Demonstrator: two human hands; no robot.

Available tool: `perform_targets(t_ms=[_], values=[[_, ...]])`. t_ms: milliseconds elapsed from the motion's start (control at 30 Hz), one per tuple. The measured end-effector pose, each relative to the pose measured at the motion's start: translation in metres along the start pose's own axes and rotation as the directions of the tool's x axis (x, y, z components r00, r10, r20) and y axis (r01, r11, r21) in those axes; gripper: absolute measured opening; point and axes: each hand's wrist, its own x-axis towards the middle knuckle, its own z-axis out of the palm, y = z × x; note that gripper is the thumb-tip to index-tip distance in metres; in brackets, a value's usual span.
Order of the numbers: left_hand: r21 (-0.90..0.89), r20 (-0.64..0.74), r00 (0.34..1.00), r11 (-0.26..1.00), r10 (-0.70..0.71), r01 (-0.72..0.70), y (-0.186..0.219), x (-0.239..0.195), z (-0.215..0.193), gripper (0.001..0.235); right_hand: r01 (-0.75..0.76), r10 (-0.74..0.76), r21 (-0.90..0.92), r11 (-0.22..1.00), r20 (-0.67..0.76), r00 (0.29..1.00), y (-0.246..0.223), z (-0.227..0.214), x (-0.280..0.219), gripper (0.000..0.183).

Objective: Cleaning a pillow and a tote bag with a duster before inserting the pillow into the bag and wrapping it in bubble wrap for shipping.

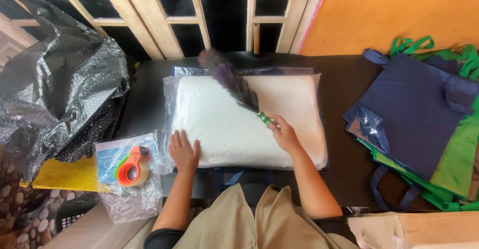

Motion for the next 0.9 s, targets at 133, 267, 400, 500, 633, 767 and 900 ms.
perform_targets(t_ms=[133, 267, 400, 500, 633, 767, 900], values=[[-0.013, -0.012, 1.0, 1.0, -0.011, 0.011, 0.0, -0.002, 0.003, 0.07, 0.018, -0.011, -0.058, 0.998, 0.122, 0.993, -0.025, -0.002, -0.024, 0.066], [0.017, -0.075, 0.997, 1.0, -0.005, 0.006, -0.015, -0.006, 0.026, 0.064, -0.082, 0.116, -0.128, 0.988, 0.288, 0.951, -0.011, -0.013, -0.034, 0.046], [-0.012, -0.103, 0.993, 0.998, 0.059, -0.061, -0.007, -0.002, 0.014, 0.064, -0.143, 0.169, -0.169, 0.975, 0.155, 0.973, -0.004, -0.002, -0.029, 0.05], [0.011, -0.146, 0.985, 0.996, 0.094, -0.093, -0.009, -0.002, 0.017, 0.066, -0.131, 0.134, -0.139, 0.982, 0.006, 0.991, 0.003, 0.011, -0.021, 0.044], [0.035, -0.148, 0.982, 0.993, 0.12, -0.116, -0.01, -0.001, 0.016, 0.066, 0.011, -0.011, 0.017, 1.0, 0.027, 1.0, -0.015, 0.01, -0.036, 0.043], [0.014, -0.175, 0.977, 0.993, 0.121, -0.121, -0.004, 0.001, 0.012, 0.065, -0.043, 0.042, -0.001, 0.999, 0.221, 0.974, -0.014, -0.001, -0.045, 0.038], [0.031, -0.145, 0.984, 0.995, 0.1, -0.097, -0.007, -0.001, 0.016, 0.068, -0.043, 0.051, -0.063, 0.997, 0.125, 0.991, 0.017, 0.009, -0.033, 0.04]])
